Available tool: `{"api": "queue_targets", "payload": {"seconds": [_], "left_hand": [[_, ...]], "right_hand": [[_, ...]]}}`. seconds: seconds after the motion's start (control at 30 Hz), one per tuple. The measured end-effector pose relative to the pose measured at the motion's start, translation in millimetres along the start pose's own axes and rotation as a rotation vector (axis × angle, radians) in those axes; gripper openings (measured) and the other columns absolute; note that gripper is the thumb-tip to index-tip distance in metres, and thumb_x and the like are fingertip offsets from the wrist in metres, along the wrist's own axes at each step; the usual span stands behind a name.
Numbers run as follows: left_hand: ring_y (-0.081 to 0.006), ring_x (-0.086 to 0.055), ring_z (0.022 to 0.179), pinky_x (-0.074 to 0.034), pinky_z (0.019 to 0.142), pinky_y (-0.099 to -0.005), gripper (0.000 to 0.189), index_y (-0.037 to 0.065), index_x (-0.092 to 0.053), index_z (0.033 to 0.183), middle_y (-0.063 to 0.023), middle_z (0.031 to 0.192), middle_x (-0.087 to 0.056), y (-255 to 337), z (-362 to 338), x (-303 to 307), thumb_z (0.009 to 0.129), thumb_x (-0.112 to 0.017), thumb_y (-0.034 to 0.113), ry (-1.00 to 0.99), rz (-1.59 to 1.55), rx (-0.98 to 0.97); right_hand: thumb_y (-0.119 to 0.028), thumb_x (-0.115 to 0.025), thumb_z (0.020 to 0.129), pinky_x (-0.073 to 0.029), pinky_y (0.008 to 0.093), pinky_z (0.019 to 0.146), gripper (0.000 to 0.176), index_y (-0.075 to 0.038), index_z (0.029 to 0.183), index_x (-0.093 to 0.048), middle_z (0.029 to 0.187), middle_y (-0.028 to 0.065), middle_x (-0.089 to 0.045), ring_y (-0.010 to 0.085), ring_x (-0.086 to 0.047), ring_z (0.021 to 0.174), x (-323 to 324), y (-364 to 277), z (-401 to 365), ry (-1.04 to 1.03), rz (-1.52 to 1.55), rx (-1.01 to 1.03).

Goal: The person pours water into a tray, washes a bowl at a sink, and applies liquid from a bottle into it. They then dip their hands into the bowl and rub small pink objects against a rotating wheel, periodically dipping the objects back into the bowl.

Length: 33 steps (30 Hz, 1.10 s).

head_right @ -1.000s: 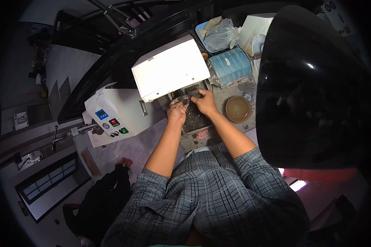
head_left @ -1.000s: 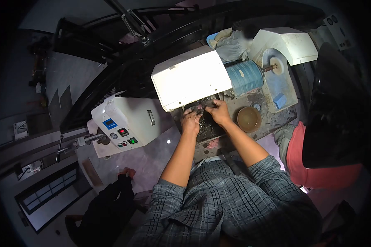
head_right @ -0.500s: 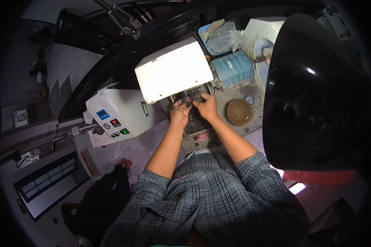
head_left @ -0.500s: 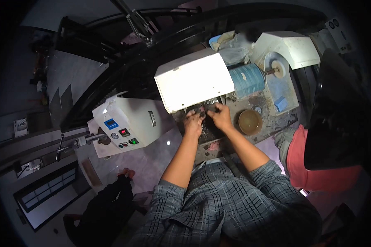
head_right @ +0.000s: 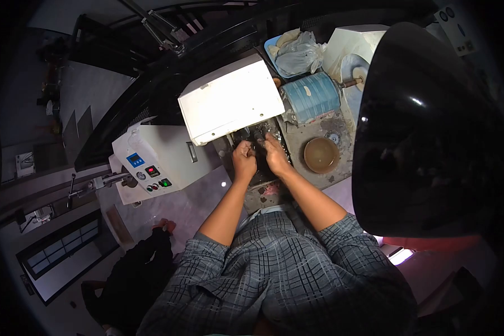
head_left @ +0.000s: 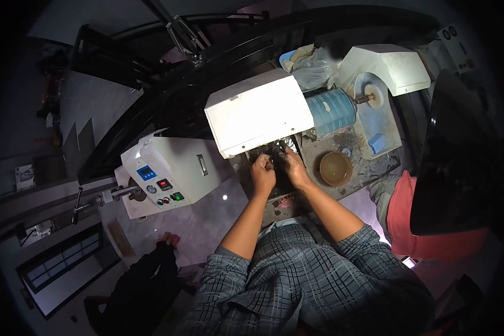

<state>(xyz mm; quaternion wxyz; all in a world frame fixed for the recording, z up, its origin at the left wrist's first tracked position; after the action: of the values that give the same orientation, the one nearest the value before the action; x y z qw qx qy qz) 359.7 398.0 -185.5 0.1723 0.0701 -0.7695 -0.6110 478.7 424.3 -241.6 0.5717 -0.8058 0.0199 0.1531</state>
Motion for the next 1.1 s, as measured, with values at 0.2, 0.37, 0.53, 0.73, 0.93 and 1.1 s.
{"api": "queue_targets", "payload": {"seconds": [0.2, 0.37, 0.53, 0.73, 0.93, 1.1], "left_hand": [[-0.0086, -0.055, 0.071, -0.043, 0.063, -0.0227, 0.027, 0.003, -0.057, 0.086, -0.0006, 0.074, -0.056, -6, -10, 3, 0.074, -0.045, -0.018, -0.067, -0.225, 0.167], [-0.0131, -0.055, 0.07, -0.049, 0.065, -0.0277, 0.028, 0.005, -0.054, 0.089, -0.0014, 0.084, -0.054, -29, 4, 2, 0.078, -0.041, -0.018, 0.113, -0.824, 0.354], [-0.0163, -0.056, 0.075, -0.051, 0.066, -0.0318, 0.025, 0.006, -0.05, 0.086, -0.0039, 0.085, -0.053, -26, 25, 0, 0.078, -0.041, -0.017, 0.209, -0.811, 0.381], [-0.0181, -0.057, 0.073, -0.053, 0.066, -0.0339, 0.023, 0.005, -0.049, 0.085, -0.0068, 0.084, -0.052, 2, 38, 5, 0.079, -0.041, -0.015, 0.314, -0.669, 0.457], [-0.0193, -0.058, 0.071, -0.054, 0.066, -0.0343, 0.022, 0.006, -0.049, 0.086, -0.0083, 0.087, -0.056, -11, 24, 7, 0.079, -0.039, -0.013, 0.201, -0.755, 0.415], [-0.0207, -0.059, 0.069, -0.054, 0.067, -0.0332, 0.022, 0.006, -0.05, 0.085, -0.0101, 0.088, -0.06, -10, 23, 3, 0.079, -0.04, -0.013, 0.134, -0.849, 0.409]], "right_hand": [[-0.011, -0.059, 0.08, -0.044, 0.0359, 0.092, 0.042, 0.006, 0.118, -0.055, 0.109, 0.0259, -0.061, 0.0337, -0.06, 0.103, -14, -102, -9, 0.074, -0.407, -0.066], [-0.007, -0.069, 0.072, -0.048, 0.0355, 0.082, 0.031, 0.002, 0.101, -0.065, 0.095, 0.0219, -0.066, 0.0318, -0.065, 0.09, -16, -107, -8, 0.065, -0.713, -0.008], [-0.01, -0.072, 0.071, -0.048, 0.0344, 0.081, 0.025, 0.001, 0.093, -0.068, 0.093, 0.0209, -0.067, 0.0315, -0.065, 0.089, -25, -85, 13, 0.065, -0.593, -0.105], [-0.001, -0.067, 0.076, -0.048, 0.0276, 0.073, 0.015, 0.002, 0.091, -0.069, 0.081, 0.0094, -0.07, 0.0119, -0.062, 0.074, -30, -58, 31, 0.141, -0.485, -0.102], [0.001, -0.065, 0.078, -0.048, 0.0271, 0.073, 0.016, 0.0, 0.093, -0.069, 0.083, 0.0085, -0.07, 0.0102, -0.061, 0.075, -30, -84, 4, 0.1, -0.522, -0.037], [0.0, -0.066, 0.078, -0.047, 0.027, 0.072, 0.015, 0.0, 0.092, -0.069, 0.082, 0.008, -0.07, 0.0097, -0.06, 0.075, -29, -85, 2, 0.123, -0.521, 0.039]]}}
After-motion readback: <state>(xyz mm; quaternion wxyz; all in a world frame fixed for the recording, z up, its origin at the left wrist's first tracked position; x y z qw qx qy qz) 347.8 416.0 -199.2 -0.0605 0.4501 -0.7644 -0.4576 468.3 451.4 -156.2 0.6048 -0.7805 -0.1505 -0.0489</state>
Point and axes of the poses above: each hand's wrist, its own z-axis towards the middle knuckle, its own x-axis out of the back of the hand, y = z × x, the point moved 2 cm from there along z, towards the middle knuckle
